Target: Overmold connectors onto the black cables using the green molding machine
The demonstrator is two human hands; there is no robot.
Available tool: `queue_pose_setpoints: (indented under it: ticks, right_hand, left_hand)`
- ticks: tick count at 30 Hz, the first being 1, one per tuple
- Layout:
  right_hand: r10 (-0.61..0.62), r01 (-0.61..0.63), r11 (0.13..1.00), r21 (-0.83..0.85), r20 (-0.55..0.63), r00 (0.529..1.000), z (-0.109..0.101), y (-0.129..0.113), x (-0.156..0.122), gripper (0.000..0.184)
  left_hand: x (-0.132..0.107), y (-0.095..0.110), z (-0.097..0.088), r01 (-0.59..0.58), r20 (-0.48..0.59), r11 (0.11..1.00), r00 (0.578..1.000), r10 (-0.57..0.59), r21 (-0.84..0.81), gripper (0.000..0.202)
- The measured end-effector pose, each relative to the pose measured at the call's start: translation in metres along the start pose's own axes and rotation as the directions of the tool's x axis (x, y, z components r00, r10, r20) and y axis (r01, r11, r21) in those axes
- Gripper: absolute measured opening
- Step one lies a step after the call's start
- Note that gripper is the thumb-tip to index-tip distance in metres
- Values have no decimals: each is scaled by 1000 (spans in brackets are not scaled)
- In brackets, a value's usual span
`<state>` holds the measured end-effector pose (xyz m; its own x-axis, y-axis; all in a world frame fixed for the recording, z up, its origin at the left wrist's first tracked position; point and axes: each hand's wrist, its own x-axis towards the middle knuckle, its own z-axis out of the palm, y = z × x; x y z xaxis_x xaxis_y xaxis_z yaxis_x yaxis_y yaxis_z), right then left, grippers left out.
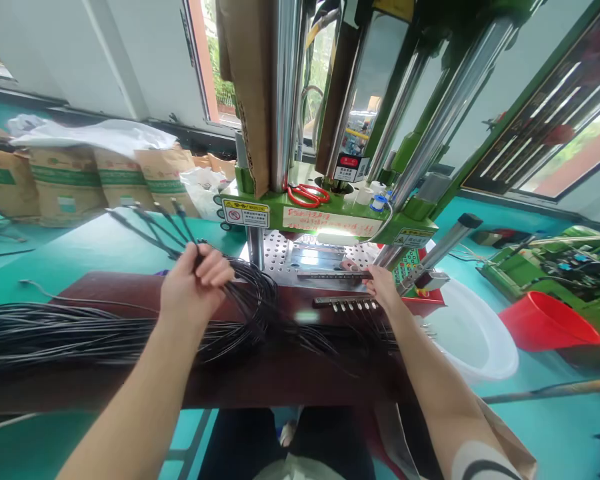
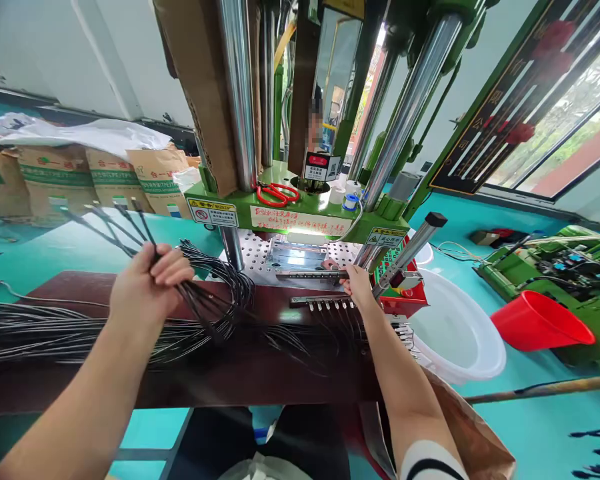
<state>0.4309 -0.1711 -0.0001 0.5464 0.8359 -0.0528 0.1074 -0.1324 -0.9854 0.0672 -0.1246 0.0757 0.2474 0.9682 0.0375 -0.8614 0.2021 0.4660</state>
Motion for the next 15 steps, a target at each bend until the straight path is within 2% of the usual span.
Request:
queue_pose_setpoints:
  ticks: [2,4,6,10,12,15]
  right_hand:
    - [-10,16,996,-88,68,998,-9,4,-2,24]
    - [-17,46,979,-197,148,989,-17,7,-4,24]
    - [-21,91,941,-327,213,977,-23,8,-3,24]
    - [-60,214,770,-601,265,962,-29,10,7,20]
    - [-72,261,649,-715,285,956,-27,12,12,17]
    - [-60,311,465,-829,321,945,-22,13,15,17]
  left_hand:
    - [33,9,-18,-81,-176,987,979,105,137,29]
    - [60,4,-38,-13,-374,949,917,137,315,28]
    - [78,-7,-59,68,-466,913,874,140,402,27]
    - [93,-23,-89,211,-544,817,826,144,536,22]
    - [95,-24,-98,304,-561,725,817,135,618,19]
    - [94,-19,-105,422,-548,539,832,89,729,28]
